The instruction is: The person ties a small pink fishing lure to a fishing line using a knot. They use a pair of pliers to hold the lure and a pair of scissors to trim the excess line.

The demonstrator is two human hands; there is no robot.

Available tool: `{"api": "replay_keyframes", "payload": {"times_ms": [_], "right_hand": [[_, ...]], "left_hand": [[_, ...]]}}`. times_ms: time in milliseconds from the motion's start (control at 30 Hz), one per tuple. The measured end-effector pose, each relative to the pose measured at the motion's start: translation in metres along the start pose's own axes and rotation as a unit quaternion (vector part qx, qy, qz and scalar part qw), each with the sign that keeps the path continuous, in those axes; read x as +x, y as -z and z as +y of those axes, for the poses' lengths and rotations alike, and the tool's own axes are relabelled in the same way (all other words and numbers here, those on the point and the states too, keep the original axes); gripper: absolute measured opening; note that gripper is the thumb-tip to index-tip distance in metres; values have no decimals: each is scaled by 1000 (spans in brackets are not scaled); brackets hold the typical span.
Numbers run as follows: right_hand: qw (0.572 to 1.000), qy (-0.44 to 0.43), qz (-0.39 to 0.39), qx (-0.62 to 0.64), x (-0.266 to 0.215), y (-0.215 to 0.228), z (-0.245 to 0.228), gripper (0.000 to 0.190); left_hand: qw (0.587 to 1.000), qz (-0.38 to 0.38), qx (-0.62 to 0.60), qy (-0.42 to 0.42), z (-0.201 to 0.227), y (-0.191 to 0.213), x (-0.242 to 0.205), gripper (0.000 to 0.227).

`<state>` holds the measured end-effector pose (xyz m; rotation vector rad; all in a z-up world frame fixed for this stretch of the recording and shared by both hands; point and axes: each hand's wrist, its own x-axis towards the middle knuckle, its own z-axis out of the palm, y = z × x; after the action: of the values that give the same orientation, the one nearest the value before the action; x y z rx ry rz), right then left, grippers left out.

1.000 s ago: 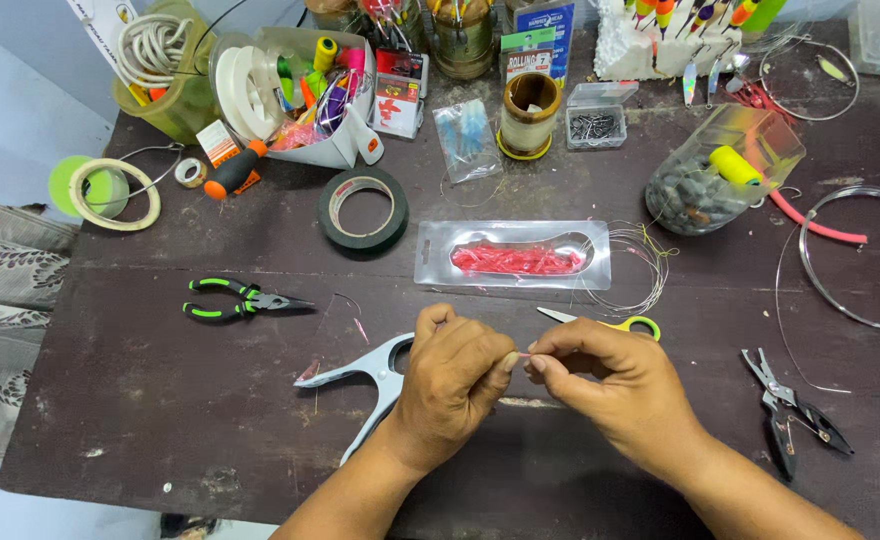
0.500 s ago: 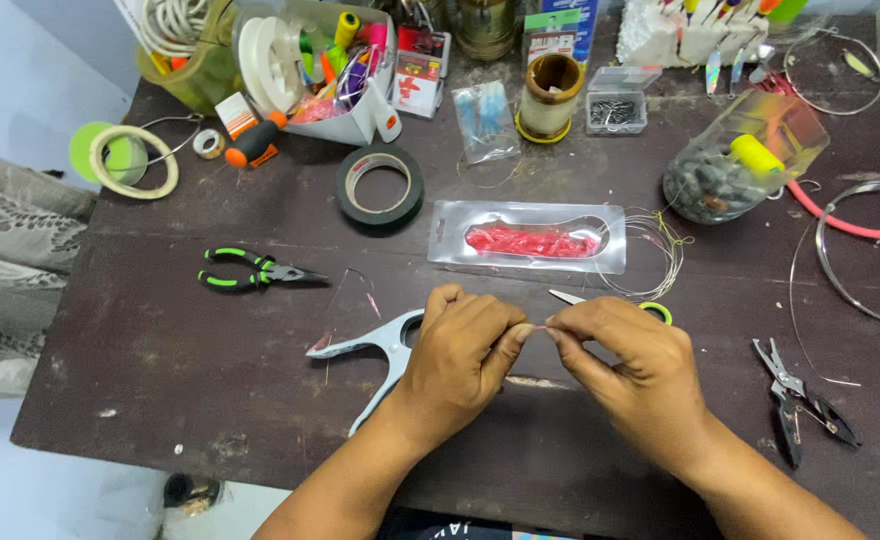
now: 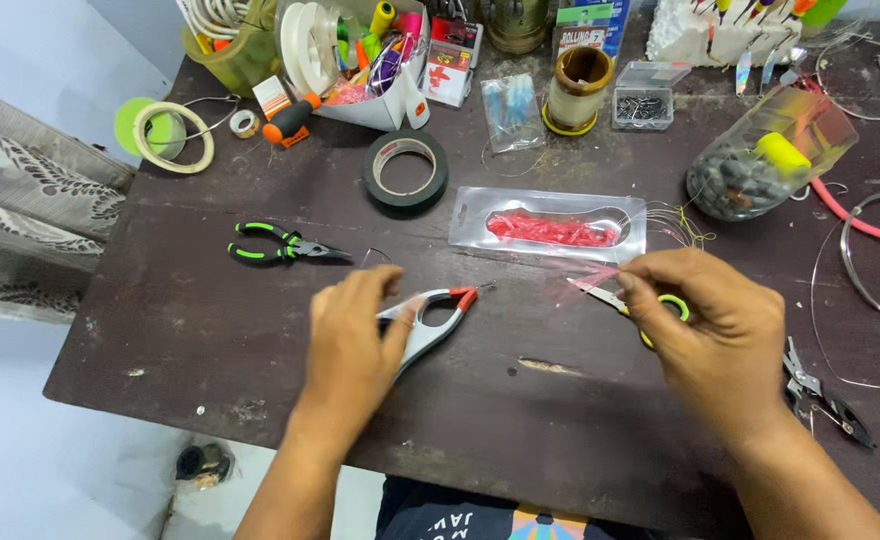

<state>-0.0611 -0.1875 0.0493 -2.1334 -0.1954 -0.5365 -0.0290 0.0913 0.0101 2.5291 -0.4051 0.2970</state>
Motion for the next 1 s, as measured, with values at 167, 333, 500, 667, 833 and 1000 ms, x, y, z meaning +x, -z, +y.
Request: {"api": "replay_keyframes", "payload": {"times_ms": [167, 333, 500, 667, 833, 1000], "right_hand": [[1000, -8, 23, 8, -3, 4, 4, 3], [999, -23, 45, -4, -10, 14, 12, 3], [994, -74, 61, 52, -16, 22, 22, 3], [991, -81, 88, 58, -16, 33, 29, 3], [975, -77, 165, 126, -15, 52, 38, 5], [982, -94, 151, 62, -17, 62, 43, 10]], "left_hand": [[989, -27, 132, -67, 2, -46, -13, 63], [964, -18, 258, -56, -6, -73, -13, 73], [969, -11, 239, -69, -5, -68, -13, 56], [975, 27, 203, -92, 9, -49, -17, 53], [982, 52, 154, -95, 36, -14, -13, 53], [998, 29, -31, -50, 52, 12, -11, 60]]}}
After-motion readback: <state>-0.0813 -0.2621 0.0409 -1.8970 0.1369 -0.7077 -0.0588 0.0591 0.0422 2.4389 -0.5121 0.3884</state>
